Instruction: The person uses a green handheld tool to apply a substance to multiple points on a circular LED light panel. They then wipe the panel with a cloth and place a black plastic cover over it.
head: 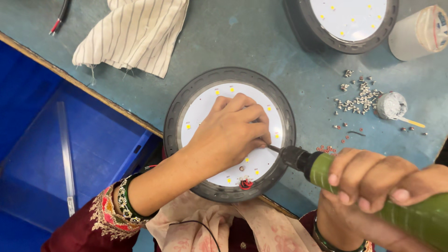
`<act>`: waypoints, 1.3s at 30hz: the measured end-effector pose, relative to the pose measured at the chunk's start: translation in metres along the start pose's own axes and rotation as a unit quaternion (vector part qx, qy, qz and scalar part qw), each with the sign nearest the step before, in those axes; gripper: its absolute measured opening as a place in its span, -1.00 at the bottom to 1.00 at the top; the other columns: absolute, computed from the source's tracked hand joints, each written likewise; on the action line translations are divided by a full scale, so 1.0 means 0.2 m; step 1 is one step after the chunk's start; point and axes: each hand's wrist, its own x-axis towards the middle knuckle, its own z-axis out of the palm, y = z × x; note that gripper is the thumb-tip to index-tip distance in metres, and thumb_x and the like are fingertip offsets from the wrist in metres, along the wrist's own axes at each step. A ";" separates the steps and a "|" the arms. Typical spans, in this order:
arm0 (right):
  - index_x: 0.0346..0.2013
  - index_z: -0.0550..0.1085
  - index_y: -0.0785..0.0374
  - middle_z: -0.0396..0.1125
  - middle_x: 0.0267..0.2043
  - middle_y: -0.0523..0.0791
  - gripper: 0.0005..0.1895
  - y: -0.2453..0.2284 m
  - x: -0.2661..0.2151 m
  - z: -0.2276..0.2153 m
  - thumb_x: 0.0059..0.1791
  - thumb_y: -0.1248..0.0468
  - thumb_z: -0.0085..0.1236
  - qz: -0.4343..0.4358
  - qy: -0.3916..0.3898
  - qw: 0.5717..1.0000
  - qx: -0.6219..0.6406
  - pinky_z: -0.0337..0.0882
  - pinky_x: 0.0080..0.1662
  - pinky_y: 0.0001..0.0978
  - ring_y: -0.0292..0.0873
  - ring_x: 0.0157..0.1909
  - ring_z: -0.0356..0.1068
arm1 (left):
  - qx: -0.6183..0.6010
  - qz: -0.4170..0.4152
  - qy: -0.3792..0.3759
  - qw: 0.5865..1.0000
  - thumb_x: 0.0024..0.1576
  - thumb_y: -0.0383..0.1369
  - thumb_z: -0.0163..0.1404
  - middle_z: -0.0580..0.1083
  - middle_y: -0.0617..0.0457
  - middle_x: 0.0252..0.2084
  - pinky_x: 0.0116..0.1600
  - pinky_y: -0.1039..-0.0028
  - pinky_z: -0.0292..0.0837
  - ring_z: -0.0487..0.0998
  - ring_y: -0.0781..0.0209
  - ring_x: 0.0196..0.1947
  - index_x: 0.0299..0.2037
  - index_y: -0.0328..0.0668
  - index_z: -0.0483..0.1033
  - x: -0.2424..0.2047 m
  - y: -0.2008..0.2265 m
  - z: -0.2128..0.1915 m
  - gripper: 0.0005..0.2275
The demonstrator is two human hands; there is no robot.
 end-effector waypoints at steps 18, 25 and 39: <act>-0.13 0.35 0.11 0.30 -0.50 -0.23 -0.56 -0.04 -0.02 -0.14 -0.06 -0.09 0.23 0.006 -0.039 0.998 -0.038 0.35 -0.35 -0.10 -0.17 -0.50 0.31 | -0.006 -0.008 0.002 1.000 -0.07 -0.34 0.25 0.46 0.27 -0.20 0.11 0.18 0.22 0.38 0.18 0.06 -0.42 0.01 0.64 0.00 0.00 0.02 -0.93; -0.14 0.32 0.14 0.30 -0.52 -0.23 -0.49 0.00 0.00 -0.09 -0.07 -0.16 0.24 0.005 -0.029 0.999 -0.035 0.45 -0.36 -0.12 -0.17 -0.47 0.30 | -0.019 0.003 -0.011 1.000 -0.10 -0.35 0.25 0.49 0.26 -0.15 0.10 0.18 0.23 0.38 0.14 0.07 -0.27 0.00 0.67 0.00 0.00 0.01 -0.82; -0.19 0.26 0.15 0.35 -0.49 -0.19 -0.85 -0.06 0.12 -0.01 0.06 0.18 -0.01 0.026 -0.169 0.982 -0.080 0.49 -0.32 -0.06 -0.15 -0.47 0.41 | -0.025 0.005 -0.010 1.000 -0.11 -0.39 0.24 0.49 0.25 -0.12 0.12 0.18 0.23 0.38 0.16 0.09 -0.27 -0.03 0.67 -0.01 -0.01 0.02 -0.82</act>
